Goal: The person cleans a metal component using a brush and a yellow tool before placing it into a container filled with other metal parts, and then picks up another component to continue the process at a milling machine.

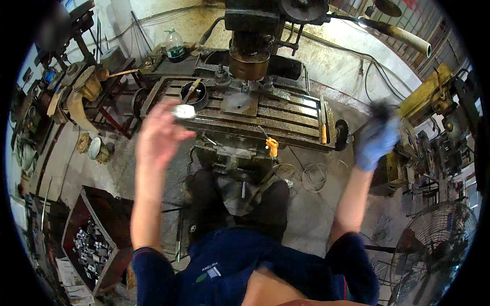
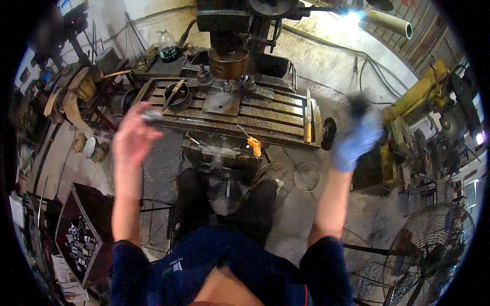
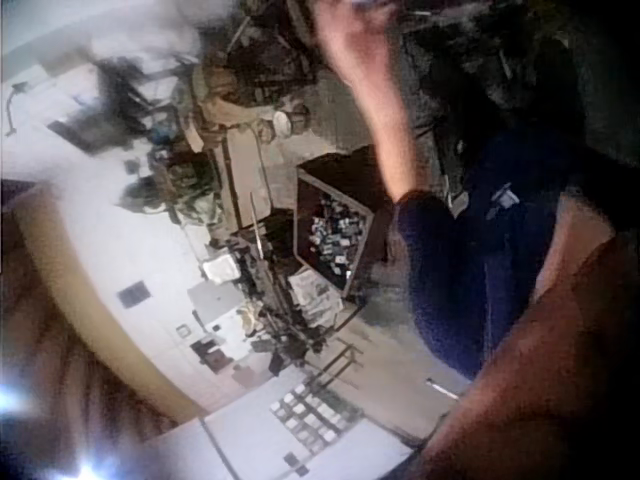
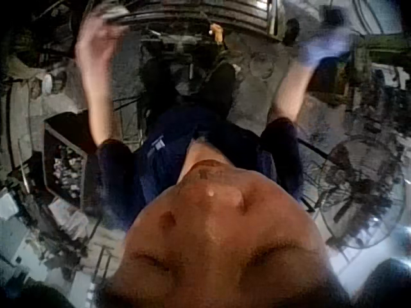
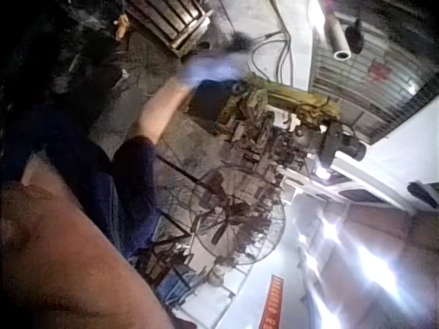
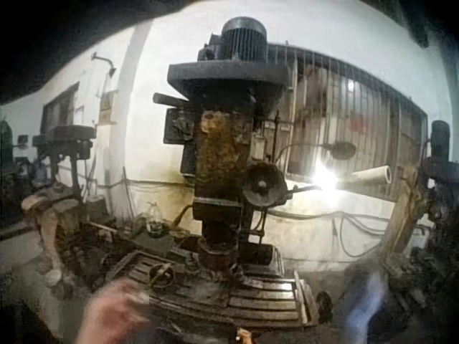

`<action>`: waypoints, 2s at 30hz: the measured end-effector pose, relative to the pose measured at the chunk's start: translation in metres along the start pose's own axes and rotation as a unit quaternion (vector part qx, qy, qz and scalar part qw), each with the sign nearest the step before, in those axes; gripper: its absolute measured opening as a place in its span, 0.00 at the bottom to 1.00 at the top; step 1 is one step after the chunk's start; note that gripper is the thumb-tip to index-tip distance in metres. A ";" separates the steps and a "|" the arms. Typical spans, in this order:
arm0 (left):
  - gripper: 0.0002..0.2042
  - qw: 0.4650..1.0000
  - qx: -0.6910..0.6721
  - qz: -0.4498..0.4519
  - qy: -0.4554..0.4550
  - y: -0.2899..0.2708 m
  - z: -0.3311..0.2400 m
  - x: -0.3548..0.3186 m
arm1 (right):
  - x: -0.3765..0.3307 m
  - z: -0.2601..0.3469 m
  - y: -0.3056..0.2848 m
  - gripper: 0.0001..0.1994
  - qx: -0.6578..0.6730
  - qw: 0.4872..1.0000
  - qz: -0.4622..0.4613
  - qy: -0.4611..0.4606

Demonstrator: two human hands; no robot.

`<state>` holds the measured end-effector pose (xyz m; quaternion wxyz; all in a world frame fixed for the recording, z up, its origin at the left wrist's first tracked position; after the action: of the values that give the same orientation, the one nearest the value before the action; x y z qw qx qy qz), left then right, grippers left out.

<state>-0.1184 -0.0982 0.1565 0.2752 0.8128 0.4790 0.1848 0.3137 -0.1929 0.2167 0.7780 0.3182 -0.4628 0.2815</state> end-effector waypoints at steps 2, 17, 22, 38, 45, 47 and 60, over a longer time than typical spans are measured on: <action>0.18 0.991 -0.115 0.005 -0.070 0.011 0.064 0.030 | -0.087 -0.031 -0.012 0.17 -0.025 0.976 0.089 0.197; 0.12 0.960 -0.192 -0.087 -0.185 -0.006 0.148 0.034 | -0.388 -0.200 -0.004 0.11 -0.021 0.808 0.215 0.548; 0.09 0.981 -0.077 -0.096 -0.152 -0.037 0.151 0.030 | -0.360 -0.155 0.018 0.12 -0.120 0.844 0.303 0.426; 0.09 0.958 0.146 -0.213 -0.122 -0.110 0.165 0.014 | -0.176 -0.083 0.135 0.28 -0.413 0.520 0.727 0.175; 0.11 0.944 0.217 -0.205 -0.143 -0.093 0.157 0.003 | -0.169 -0.114 0.175 0.24 -0.419 0.590 0.669 0.167; 0.11 0.938 0.241 -0.210 -0.133 -0.088 0.157 0.006 | -0.169 -0.116 0.167 0.25 -0.400 0.612 0.661 0.167; 0.13 0.952 0.214 -0.075 -0.206 -0.069 0.196 0.080 | -0.195 0.015 0.037 0.26 -0.109 0.649 0.716 0.233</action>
<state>-0.0169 -0.0539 -0.0371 0.2005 0.8346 0.5000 -0.1151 0.1980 -0.2087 0.0556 0.4456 -0.2750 -0.3778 0.7636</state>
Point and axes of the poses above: each hand's wrist, its own x-axis towards the middle knuckle, its own y-axis out of the palm, z = x × y, the point moved 5 cm from there along x, towards the middle knuckle, and after that the axes turned 14 degrees about -y, right-handed, at the moved point
